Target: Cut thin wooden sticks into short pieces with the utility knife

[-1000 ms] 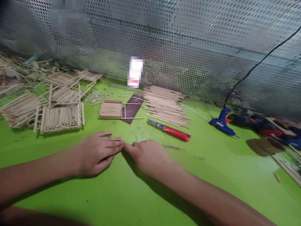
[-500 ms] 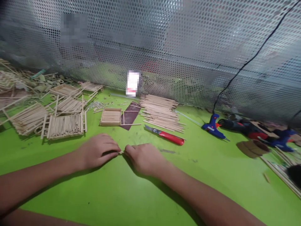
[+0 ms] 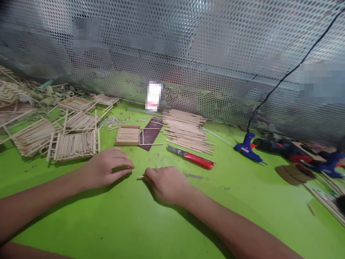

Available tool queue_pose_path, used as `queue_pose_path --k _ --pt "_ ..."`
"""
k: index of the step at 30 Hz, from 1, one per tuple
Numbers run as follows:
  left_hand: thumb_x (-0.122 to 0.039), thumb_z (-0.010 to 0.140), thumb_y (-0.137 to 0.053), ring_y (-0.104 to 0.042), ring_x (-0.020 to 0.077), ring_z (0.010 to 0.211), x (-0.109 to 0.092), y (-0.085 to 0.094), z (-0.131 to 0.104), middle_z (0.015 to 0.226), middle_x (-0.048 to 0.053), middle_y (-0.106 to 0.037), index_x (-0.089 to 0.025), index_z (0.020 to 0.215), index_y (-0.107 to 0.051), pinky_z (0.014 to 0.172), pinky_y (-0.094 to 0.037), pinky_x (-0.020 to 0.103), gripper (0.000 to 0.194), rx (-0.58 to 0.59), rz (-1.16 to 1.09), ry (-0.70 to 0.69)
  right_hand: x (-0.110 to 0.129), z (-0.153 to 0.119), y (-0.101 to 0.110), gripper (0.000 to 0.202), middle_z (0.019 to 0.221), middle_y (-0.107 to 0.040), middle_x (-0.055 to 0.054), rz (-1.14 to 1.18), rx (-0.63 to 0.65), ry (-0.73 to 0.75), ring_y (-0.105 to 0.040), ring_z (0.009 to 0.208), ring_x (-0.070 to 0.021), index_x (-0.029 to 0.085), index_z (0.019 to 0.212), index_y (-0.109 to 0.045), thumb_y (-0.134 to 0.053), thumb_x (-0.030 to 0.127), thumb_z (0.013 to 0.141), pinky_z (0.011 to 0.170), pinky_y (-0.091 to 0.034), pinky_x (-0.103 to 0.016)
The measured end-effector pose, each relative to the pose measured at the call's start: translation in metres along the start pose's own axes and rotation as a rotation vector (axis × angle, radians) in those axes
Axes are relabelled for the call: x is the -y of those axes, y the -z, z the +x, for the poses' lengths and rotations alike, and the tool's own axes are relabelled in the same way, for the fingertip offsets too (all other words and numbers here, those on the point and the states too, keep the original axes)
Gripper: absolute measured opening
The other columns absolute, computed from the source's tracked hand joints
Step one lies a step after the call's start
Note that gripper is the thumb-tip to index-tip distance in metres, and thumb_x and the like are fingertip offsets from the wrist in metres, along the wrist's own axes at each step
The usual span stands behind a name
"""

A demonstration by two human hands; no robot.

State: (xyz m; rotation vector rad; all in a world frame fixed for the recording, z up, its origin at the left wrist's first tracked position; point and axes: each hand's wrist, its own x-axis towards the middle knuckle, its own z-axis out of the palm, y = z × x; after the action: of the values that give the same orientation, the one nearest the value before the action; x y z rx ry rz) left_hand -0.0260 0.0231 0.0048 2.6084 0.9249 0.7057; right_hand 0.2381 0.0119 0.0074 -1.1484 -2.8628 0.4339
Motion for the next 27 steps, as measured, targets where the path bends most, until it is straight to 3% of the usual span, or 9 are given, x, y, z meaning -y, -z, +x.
queue_pose_path --k 19,23,27 --pt "-0.028 0.101 -0.062 -0.071 0.0197 0.087 0.002 0.008 0.001 0.097 0.004 -0.079 -0.019 0.104 -0.075 0.095 -0.052 0.042 0.016 -0.020 0.153 -0.078 0.000 0.000 0.003 0.044 0.066 -0.059 0.002 -0.009 0.016 0.004 -0.050 0.053 -0.0123 0.019 0.091 -0.057 -0.028 0.041 0.114 0.057 -0.035 -0.026" --pt "-0.019 0.096 -0.056 -0.070 0.0201 0.082 0.012 0.028 0.002 0.093 0.003 -0.078 -0.022 0.102 -0.074 0.089 -0.054 0.043 0.019 -0.139 0.251 -0.126 -0.001 0.000 0.001 0.044 0.064 -0.056 0.002 0.007 -0.003 0.014 -0.049 0.052 -0.0123 0.018 0.088 -0.056 -0.027 0.041 0.114 0.056 -0.035 -0.026" --pt "-0.020 0.087 -0.051 -0.058 0.0198 0.064 0.029 0.068 0.000 0.069 0.000 -0.066 -0.023 0.082 -0.065 0.071 -0.050 0.040 0.015 -0.319 0.393 -0.109 -0.003 0.000 -0.001 0.042 0.063 -0.055 0.002 -0.014 -0.020 0.031 -0.047 0.051 -0.0121 0.019 0.088 -0.056 -0.030 0.039 0.113 0.056 -0.035 -0.027"
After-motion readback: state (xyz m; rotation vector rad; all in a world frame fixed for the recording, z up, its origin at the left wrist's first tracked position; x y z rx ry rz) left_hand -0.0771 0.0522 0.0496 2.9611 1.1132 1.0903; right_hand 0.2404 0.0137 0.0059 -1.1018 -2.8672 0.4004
